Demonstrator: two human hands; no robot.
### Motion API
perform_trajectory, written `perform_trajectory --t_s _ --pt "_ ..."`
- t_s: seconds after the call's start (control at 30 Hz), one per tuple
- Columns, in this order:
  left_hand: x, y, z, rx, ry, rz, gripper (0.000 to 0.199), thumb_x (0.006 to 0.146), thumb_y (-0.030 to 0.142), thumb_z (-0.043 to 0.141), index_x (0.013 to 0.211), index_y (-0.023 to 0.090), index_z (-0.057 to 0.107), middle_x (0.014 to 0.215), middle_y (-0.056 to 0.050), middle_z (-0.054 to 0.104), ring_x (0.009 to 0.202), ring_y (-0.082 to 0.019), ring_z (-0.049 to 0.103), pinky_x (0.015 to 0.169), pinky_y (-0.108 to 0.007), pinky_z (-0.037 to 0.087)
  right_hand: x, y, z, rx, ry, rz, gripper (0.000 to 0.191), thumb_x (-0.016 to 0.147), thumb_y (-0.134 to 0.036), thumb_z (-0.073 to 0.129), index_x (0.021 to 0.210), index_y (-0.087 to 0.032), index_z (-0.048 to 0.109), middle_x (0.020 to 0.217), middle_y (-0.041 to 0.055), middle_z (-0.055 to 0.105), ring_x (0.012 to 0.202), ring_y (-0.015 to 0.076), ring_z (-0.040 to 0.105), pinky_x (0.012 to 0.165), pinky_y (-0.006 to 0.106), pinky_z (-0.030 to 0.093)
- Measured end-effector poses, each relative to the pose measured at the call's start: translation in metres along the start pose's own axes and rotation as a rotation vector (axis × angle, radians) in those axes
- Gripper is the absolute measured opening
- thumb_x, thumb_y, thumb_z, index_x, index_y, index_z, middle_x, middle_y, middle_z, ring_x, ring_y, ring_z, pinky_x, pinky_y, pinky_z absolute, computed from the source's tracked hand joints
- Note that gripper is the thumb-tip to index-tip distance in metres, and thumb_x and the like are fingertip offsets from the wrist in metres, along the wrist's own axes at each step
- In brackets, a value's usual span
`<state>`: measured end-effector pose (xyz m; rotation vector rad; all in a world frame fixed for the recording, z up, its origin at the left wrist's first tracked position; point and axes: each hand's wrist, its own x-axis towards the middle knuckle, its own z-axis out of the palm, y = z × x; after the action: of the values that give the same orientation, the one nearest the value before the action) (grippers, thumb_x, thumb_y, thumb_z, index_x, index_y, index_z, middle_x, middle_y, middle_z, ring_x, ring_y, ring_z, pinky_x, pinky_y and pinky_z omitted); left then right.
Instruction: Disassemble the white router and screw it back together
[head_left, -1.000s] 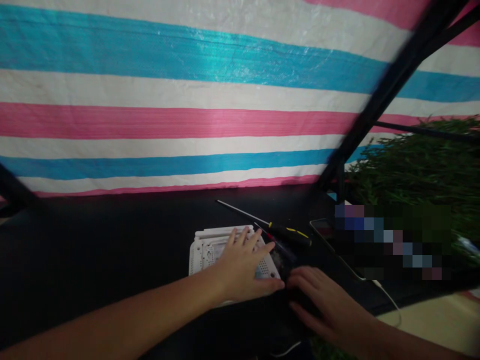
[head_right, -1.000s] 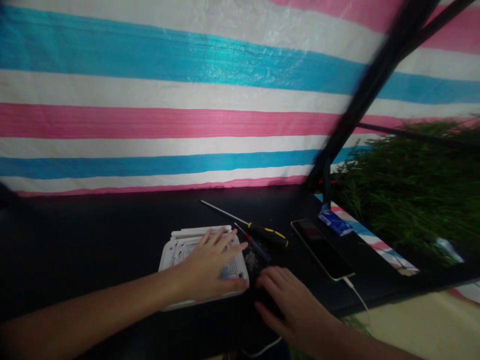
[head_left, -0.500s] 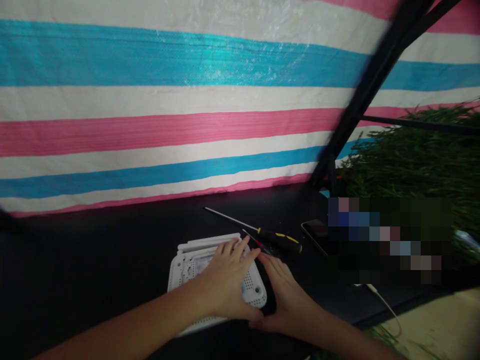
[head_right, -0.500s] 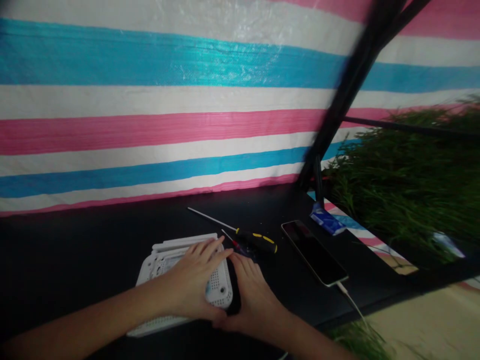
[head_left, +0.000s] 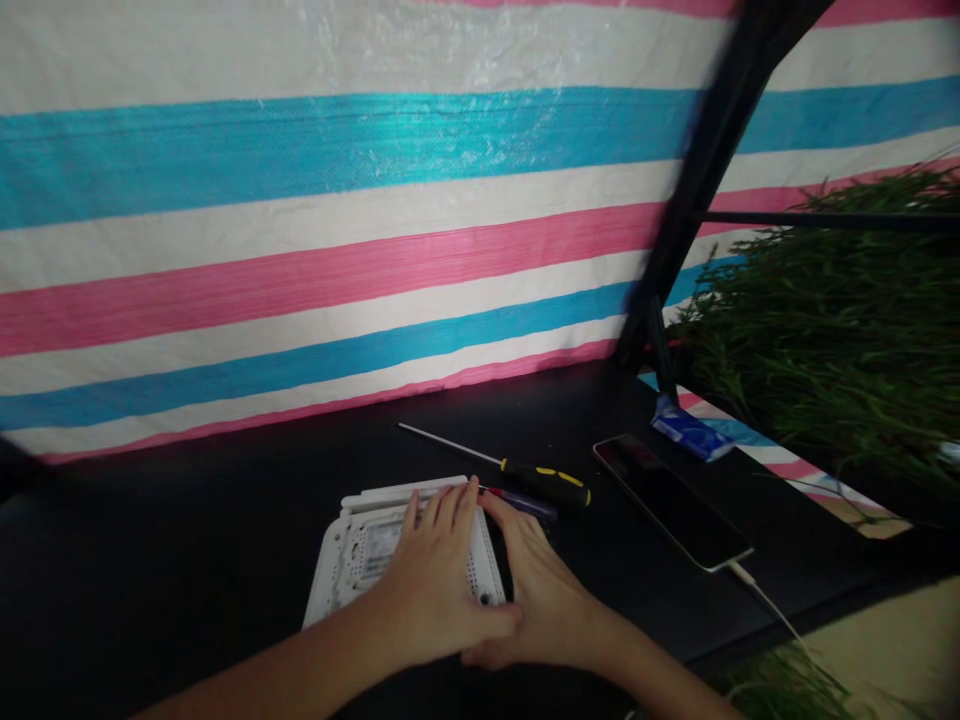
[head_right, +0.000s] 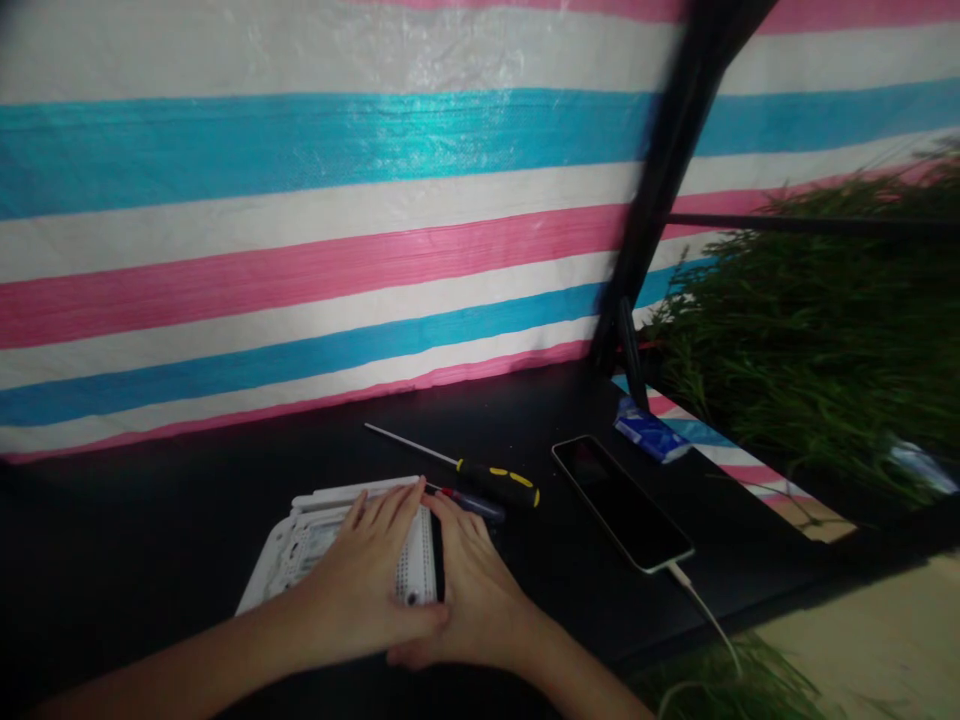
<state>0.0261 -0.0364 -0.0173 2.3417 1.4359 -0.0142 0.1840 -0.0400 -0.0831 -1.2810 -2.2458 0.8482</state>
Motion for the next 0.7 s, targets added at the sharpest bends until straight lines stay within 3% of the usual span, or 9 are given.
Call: perform_trajectory --t_s 0.3,0.5,0.6,0.7 --pt "0.003 -0.008 0.007 0.091 0.074 0.036 0.104 0.06 0.055 0.066 0.143 0.004 0.03 0.15 -0.021 0.029 0.137 -0.035 0.027 0.112 -0.051 0.019 0.003 0.003 0.0 0.044 0.015 -0.062 0.131 0.041 -0.051 0.083 0.145 -0.006 0.017 0.144 0.0209 0.026 0.134 0.0324 0.025 0.114 0.047 0.02" --pt "-0.002 -0.014 0.007 0.095 -0.018 0.083 0.112 0.067 0.075 0.055 0.146 0.005 0.017 0.154 -0.019 0.013 0.142 -0.033 0.013 0.113 -0.058 0.008 0.003 0.009 0.003 0.032 0.039 -0.126 0.128 0.045 -0.056 0.079 0.144 -0.006 0.017 0.143 0.0217 0.027 0.134 0.0334 0.027 0.113 0.048 0.021" --pt "-0.004 -0.016 0.012 0.101 0.041 0.113 0.112 0.068 0.082 0.045 0.147 0.008 0.017 0.154 -0.018 0.012 0.142 -0.033 0.012 0.113 -0.058 0.006 0.002 0.008 0.003 0.023 0.026 -0.117 0.13 0.046 -0.055 0.079 0.145 -0.003 0.014 0.144 0.0236 0.025 0.135 0.0349 0.025 0.113 0.051 0.021" --pt "-0.005 -0.017 0.013 0.107 0.085 0.116 0.097 0.079 0.076 0.037 0.147 0.01 0.018 0.155 -0.015 0.013 0.143 -0.03 0.011 0.114 -0.057 0.006 0.001 0.005 0.003 0.012 0.03 -0.076 0.127 0.045 -0.049 0.08 0.145 -0.003 0.016 0.145 0.023 0.024 0.136 0.0345 0.023 0.113 0.051 0.021"
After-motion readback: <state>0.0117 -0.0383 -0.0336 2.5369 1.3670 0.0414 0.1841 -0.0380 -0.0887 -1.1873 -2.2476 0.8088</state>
